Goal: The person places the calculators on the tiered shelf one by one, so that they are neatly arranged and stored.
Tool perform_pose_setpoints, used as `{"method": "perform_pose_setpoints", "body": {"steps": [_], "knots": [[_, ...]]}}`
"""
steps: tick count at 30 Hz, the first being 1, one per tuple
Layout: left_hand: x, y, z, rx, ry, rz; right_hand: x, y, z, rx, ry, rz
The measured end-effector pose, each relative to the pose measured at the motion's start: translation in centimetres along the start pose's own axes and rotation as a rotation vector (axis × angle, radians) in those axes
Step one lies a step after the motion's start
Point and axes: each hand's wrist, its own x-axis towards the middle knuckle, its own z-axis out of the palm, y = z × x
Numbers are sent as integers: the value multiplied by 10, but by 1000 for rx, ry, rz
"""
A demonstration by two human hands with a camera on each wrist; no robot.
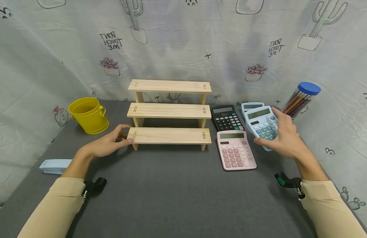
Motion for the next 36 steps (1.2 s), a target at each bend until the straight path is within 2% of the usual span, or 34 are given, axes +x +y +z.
{"method": "perform_pose_setpoints", "body": {"steps": [10,15,25,30,36], "knots": [[5,-4,-2,-83,-16,-18,20,-36,-7,36,47,-109],[4,-6,-2,-97,-24,-43,30,-53,-7,40,40,-149],[3,-9,-4,-133,-34,-41,46,-89,-7,91,33,-206],[3,-10,-3,-138,-34,-46,57,-106,-1,116,57,-271],[5,-10,-2,-133,-33,-50,69,-126,12,131,63,-296]]}}
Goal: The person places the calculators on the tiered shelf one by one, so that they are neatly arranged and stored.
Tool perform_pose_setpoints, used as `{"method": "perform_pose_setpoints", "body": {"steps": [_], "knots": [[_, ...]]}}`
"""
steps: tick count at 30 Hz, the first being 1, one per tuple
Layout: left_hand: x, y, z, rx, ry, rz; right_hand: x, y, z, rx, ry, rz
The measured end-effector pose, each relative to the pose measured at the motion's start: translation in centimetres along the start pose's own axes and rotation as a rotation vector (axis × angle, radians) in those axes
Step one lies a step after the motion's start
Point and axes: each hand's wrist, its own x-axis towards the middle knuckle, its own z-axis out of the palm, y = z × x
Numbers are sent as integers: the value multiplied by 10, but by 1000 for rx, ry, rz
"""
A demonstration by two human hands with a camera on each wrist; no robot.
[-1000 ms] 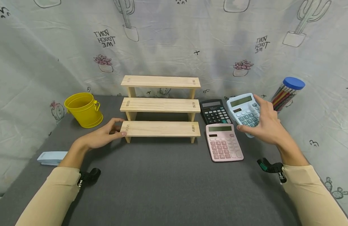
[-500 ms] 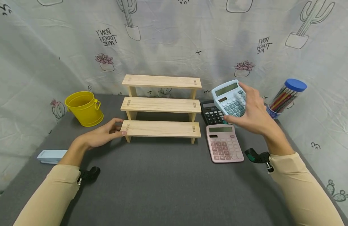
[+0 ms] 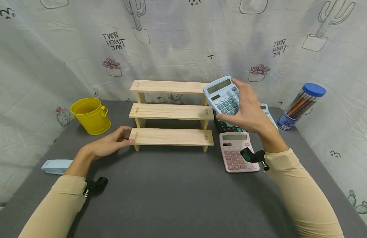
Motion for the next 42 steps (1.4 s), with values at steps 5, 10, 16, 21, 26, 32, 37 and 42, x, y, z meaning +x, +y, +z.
{"method": "perform_pose_setpoints", "body": {"steps": [5,10,16,21,26,32,37,42], "knots": [[0,0,1,6,5,-11,14,-14,14,5,-16,2],[0,-1,0,7,4,-11,28,-29,24,1,-34,-21],[2,0,-2,3,-6,-10,46,-42,35,-27,-38,-77],[3,0,-3,6,-9,-16,59,-53,46,-32,-49,-56],[2,-1,-3,16,-8,-27,73,-63,57,-21,-67,-32],[2,-2,-3,8,-4,-21,87,-73,68,6,-68,-23],[3,-3,-3,2,-4,-12,98,-81,76,25,-86,-11],[2,-3,-2,-4,-1,-9,108,-90,87,5,-113,9]]}}
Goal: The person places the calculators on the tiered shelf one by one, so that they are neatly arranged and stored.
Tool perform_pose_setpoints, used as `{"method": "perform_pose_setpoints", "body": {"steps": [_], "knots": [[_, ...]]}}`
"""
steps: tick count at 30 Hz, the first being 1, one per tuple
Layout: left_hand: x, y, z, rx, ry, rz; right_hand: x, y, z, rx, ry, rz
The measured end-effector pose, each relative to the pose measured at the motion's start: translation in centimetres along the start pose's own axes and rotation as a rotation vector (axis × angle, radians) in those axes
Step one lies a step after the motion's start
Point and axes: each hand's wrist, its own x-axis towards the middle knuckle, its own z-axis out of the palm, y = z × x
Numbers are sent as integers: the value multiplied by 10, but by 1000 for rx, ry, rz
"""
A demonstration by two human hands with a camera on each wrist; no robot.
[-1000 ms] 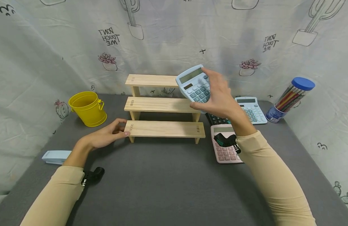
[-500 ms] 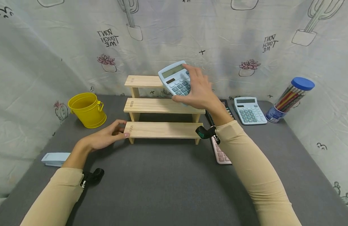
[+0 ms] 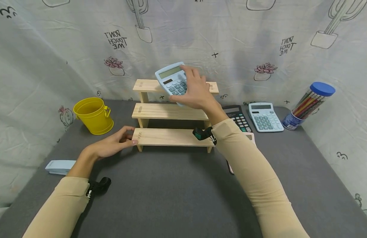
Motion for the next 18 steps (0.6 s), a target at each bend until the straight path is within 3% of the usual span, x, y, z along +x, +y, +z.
{"method": "perform_pose_setpoints", "body": {"steps": [14,18], "knots": [[-2,2,4,-16,-2,5,22,-22,24,-62,-23,65],[-1,2,4,-21,-8,1,22,-26,26,-127,-50,79]]}}
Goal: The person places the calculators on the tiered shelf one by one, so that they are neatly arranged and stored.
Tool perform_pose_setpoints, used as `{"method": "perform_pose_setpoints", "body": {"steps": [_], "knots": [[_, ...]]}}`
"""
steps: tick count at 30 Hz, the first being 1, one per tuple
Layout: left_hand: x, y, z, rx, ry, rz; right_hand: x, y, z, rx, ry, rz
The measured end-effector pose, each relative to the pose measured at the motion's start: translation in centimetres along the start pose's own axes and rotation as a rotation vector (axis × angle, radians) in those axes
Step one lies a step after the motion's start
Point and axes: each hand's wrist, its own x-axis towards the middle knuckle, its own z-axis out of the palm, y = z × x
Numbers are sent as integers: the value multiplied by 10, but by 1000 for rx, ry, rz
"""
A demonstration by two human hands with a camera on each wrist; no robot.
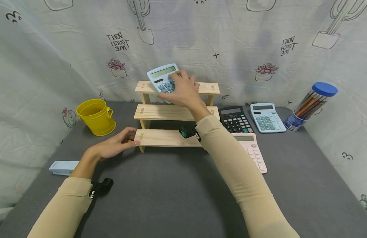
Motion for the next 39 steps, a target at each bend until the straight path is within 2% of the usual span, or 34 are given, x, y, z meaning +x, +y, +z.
{"method": "perform_pose_setpoints", "body": {"steps": [3,6,9,15,17,19,23,25,27,31,39], "knots": [[0,0,1,0,-3,3,-1,-3,0,-74,-43,5],[0,2,0,5,6,5,-2,-7,-2,-105,-89,-9],[-3,3,0,-2,7,5,-1,-8,-6,-81,-151,-45],[-2,5,0,-3,-16,-4,0,1,-19,12,-314,-109],[-1,3,1,-4,-17,-2,1,2,-20,28,-335,-116],[0,2,1,-6,-18,-3,1,1,-18,12,-304,-105],[2,1,0,-8,-17,8,4,-3,-7,-30,-174,-43],[2,2,0,-8,-18,10,6,-3,-3,-17,-138,-15],[3,3,-1,-5,-22,10,8,-2,-2,33,-127,-3],[2,5,-3,2,-14,7,9,2,-5,112,-136,-29],[1,4,0,-1,-11,7,6,-3,1,76,-120,-56]]}}
